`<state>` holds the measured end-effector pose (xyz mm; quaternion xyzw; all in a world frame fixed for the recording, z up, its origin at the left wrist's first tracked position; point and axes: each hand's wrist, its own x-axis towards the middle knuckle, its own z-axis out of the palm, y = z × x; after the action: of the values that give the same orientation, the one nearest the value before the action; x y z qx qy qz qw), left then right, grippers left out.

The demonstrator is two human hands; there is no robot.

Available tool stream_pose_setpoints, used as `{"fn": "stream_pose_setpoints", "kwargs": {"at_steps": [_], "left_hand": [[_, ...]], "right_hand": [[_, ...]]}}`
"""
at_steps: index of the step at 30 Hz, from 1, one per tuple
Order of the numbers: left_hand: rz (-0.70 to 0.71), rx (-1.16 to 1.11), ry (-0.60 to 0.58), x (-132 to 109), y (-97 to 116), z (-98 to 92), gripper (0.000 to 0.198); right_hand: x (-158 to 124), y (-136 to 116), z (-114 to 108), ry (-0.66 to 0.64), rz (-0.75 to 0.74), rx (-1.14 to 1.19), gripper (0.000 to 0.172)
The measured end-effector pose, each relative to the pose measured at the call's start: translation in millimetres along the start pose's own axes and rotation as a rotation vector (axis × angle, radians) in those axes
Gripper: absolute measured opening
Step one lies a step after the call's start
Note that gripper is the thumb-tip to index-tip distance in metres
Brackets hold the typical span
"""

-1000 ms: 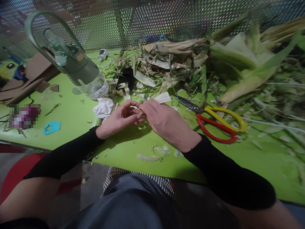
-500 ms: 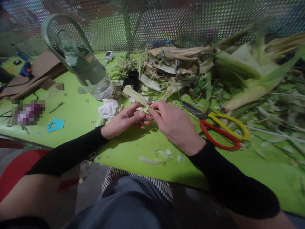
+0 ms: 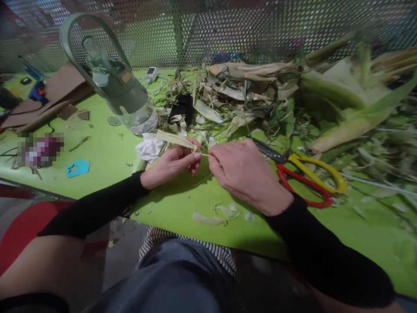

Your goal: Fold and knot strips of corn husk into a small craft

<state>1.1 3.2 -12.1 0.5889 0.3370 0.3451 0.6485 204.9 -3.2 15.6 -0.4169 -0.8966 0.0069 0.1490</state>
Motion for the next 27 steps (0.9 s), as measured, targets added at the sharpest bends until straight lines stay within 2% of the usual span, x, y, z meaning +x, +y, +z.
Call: {"fn": "stream_pose_setpoints", "kwargs": {"at_steps": [2,5,8,13,16,20,23,25,27], "left_hand": [[0.044,0.083,-0.023,-0.3,-2.9,1.0,0.032],[0.112,0.157,0.035,-1.0,-5.2,2.1,0.023],[0.1,0.205,0.082,-2.8,-2.5,4.3,0.023],[0.067,0.205,0.093,-8.0,6.5,8.7,0.035],[0.08,0.206,0.05,-8.7,8.4,7.8,0.045],[0.056,0.244,-0.021,-8.5,10.1,3.6,0.055],[0.013,0.228,-0.099,-9.6,13.7,2.0,0.054],[0.017,0.217,-0.103,-10.6,15.2,2.8,0.053],[0.064,0.19,-0.025,-11.2,14.6,4.6,0.05]], "right_hand": [[1.1,-2.9,2.0,-0.038,0.061,0.077,0.025],[2.6,-9.5,4.6,-0.084,0.217,0.322,0.02],[3.6,-15.5,5.8,-0.047,0.385,0.627,0.025],[5.2,-22.5,9.7,-0.119,0.661,1.355,0.048],[5.7,-24.6,11.8,-0.075,0.741,1.633,0.042],[5.4,-24.7,11.1,-0.109,0.767,1.745,0.027],[5.8,-25.0,10.0,-0.15,0.76,1.758,0.034],[6.4,-26.2,9.5,-0.076,0.772,1.71,0.037],[6.8,-28.0,9.4,0.063,0.806,1.62,0.032]]}}
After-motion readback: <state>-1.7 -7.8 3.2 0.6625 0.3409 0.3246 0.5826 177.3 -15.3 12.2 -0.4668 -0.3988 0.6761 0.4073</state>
